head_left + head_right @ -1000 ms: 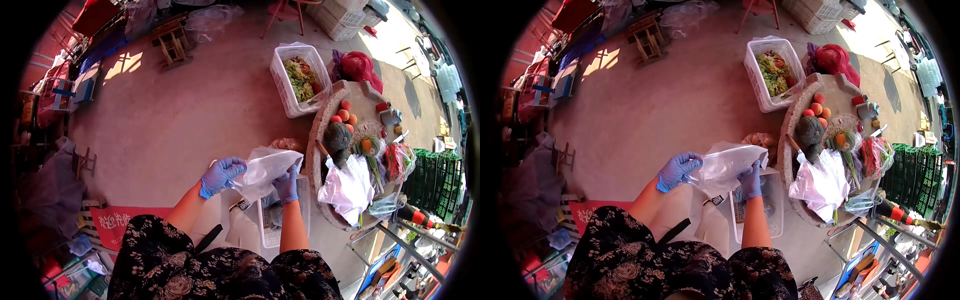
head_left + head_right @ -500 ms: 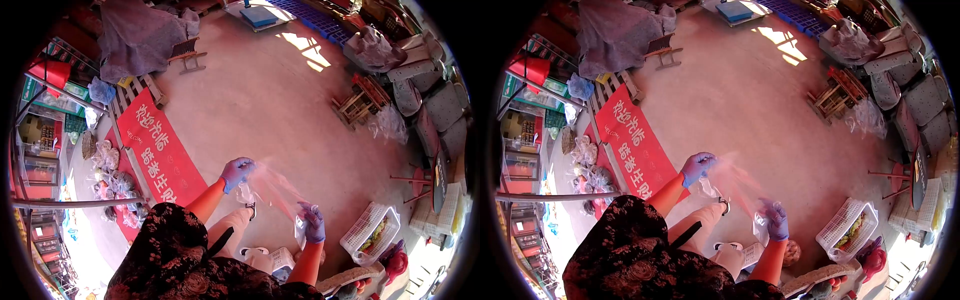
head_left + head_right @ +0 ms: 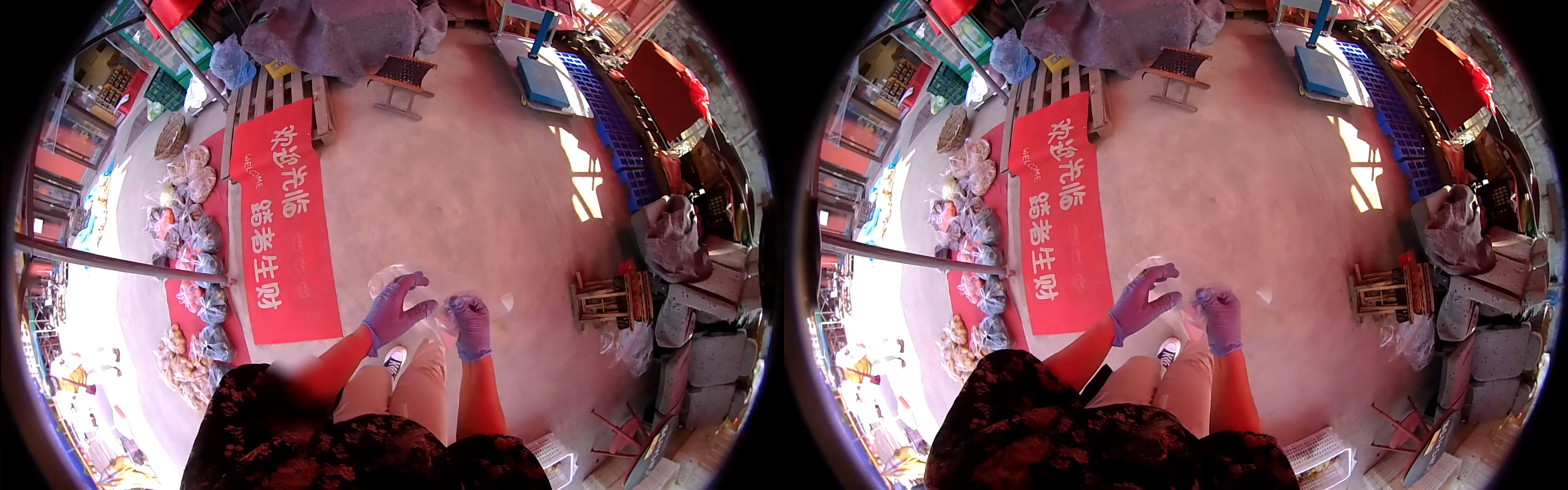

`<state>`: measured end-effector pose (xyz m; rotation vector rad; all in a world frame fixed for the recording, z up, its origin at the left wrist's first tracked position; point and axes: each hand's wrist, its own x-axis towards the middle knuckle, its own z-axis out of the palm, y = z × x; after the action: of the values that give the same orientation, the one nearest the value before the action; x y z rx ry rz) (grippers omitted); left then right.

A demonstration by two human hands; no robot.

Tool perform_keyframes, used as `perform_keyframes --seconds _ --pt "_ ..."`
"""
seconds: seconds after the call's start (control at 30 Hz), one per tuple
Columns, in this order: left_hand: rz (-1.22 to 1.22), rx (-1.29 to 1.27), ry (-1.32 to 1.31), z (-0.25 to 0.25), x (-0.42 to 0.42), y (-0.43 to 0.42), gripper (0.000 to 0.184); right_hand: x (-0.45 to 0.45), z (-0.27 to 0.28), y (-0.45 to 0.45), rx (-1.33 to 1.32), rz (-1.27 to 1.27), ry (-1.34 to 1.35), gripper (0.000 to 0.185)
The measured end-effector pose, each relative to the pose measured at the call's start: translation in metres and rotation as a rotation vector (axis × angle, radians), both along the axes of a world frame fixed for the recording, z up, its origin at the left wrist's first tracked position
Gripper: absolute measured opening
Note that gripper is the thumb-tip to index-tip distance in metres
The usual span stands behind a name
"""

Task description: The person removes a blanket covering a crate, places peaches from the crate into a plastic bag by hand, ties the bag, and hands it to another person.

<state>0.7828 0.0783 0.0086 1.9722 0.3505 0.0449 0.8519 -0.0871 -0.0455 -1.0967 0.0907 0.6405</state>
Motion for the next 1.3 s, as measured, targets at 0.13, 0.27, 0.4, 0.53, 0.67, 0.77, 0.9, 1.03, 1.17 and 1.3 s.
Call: perform_keyframes --seconds 0.13,0.27,0.4,0.53,0.67,0.77,0.9,1.03,1.17,1.3 --pt "0.106 -0.249 0.212 -0.005 0.058 0.013 0.036 0.056 0.005 0.053 -0.017 0.058 0.08 0.008" --pt "0.553 -0.64 -0.126 -0.028 0.128 0.05 0.016 0.142 0.003 0.079 -0.239 0.145 0.039 0.01" --pt "0.896 -0.862 -0.294 -0.035 0.178 0.112 0.006 0.242 -0.026 0.104 -0.065 0.115 0.094 0.012" --pt "1.158 -0.623 -0.297 -0.067 0.192 0.182 0.009 0.336 -0.027 0.147 0.356 0.072 0.844 0.016" --pt "1.062 -0.499 -0.223 -0.097 0.209 0.24 0.013 0.404 -0.028 0.226 0.058 0.139 0.447 0.011" --pt "0.832 -0.549 0.05 -0.117 0.216 0.29 0.033 0.437 -0.002 0.297 -0.304 0.105 0.089 0.011" --pt "0.524 -0.527 0.249 -0.056 0.296 0.346 0.092 0.488 -0.019 0.379 -0.531 0.218 -0.201 0.017" --pt "0.365 0.065 0.072 -0.043 0.407 0.372 0.094 0.484 -0.013 0.458 -0.332 0.592 -0.411 0.014" --pt "0.485 0.296 0.214 -0.09 0.465 0.429 0.038 0.528 0.032 0.516 -0.333 0.801 -0.545 0.01" --pt "0.684 0.33 0.135 -0.086 0.487 0.5 0.03 0.617 0.03 0.558 -0.535 0.946 -0.862 0.012"
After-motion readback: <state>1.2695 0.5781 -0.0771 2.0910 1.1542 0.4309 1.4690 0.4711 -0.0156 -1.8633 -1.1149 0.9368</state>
